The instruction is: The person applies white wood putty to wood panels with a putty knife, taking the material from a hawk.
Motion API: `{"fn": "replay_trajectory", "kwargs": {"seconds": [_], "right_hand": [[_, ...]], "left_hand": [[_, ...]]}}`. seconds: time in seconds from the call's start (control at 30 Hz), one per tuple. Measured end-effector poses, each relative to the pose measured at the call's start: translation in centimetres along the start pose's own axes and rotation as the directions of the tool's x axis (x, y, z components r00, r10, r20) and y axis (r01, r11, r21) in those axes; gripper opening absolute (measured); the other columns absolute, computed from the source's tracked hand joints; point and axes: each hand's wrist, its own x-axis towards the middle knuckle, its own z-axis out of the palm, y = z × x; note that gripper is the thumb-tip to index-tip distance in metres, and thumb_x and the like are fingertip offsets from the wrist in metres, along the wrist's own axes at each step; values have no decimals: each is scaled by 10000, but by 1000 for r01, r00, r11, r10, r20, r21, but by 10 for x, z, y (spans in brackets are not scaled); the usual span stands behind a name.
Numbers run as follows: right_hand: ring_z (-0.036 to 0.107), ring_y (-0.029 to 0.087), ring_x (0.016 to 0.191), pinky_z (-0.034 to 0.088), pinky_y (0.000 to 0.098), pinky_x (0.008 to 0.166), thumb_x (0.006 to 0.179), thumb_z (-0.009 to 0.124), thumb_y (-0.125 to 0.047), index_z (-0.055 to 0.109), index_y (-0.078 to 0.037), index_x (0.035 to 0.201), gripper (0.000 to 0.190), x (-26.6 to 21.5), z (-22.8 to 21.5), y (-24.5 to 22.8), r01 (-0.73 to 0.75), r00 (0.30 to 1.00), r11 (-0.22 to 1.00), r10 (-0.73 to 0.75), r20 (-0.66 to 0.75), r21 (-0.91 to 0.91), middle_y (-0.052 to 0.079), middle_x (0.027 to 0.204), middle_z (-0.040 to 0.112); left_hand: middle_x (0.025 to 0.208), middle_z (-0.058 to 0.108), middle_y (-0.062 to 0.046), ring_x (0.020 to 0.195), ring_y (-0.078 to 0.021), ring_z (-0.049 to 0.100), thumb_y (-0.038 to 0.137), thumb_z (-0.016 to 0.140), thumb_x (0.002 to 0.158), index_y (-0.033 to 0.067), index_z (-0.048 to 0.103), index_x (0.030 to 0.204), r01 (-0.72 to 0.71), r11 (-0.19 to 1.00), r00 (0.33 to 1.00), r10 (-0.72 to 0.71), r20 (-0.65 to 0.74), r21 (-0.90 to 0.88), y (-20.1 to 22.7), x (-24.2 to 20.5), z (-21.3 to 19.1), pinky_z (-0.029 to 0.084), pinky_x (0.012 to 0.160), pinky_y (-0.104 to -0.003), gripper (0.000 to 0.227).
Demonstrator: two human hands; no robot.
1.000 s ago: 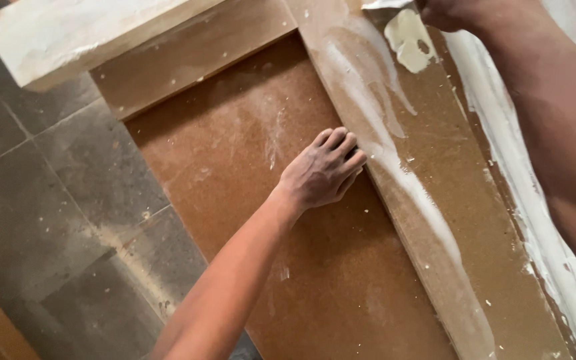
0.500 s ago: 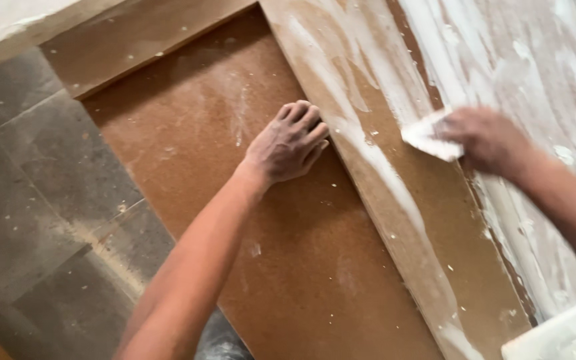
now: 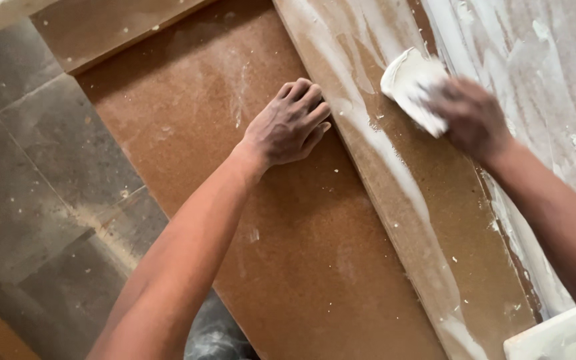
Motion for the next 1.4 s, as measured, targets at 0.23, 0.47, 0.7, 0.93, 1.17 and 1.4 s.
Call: {"fn": "replay_trajectory", "kwargs": {"seconds": [0.23,0.47,0.7,0.93,1.17,1.4], "right_hand": [[671,214,909,573,319,677,798,681,-143,709,-211,1187,396,-65,-85,-2,70,971,997,-67,230,-8,57,1076,710],[654,193,794,542,314,601,989,641,30,774,-178,1253,361,111,-38,33,115,981,990,-126,147,82,61,1096,745],[715,261,1026,603,389,871,785,697,-6,767,-220,1159,437,55,-44,31,-100,868,984,13,496,149,61,1118,757],[675,300,1086,592,402,856,595,641,67,733,-188,1182,646,-153,-91,-51,-247,903,939,133,410,240,94,1187,714],[659,313,1148,540,435,1008,776,672,6,730,-152,1232,486,-128,-84,-55,-116,991,978,102,87,171,88,1165,699],[650,294,1101,552,390,967,908,637,48,696,-153,1363,502,-171,-66,-79,-159,982,985,150,115,69,104,1198,689]], "left_hand": [[1134,539,-124,1148,-316,504,278,654,986,71,570,1102,28,1000,999,-29,24,14,4,2,1,432,1034,-448,252],[1142,543,-121,1146,-316,511,273,648,963,85,571,1094,-7,1000,999,8,-37,15,2,0,-1,436,1010,-437,242],[1102,533,-132,1119,-320,503,283,652,996,75,581,1086,-12,999,1000,12,6,50,-1,1,3,437,985,-452,238],[1091,538,-161,1101,-344,499,337,648,994,64,598,1078,8,992,998,-16,59,124,5,3,2,434,938,-476,290],[1189,528,-169,1185,-353,486,325,633,1037,55,570,1124,14,992,1000,-14,4,128,8,-5,10,425,1045,-476,290],[1287,451,-226,1223,-386,448,312,604,1059,54,514,1224,172,945,984,-149,-102,278,54,-34,25,382,1058,-510,319]]}}
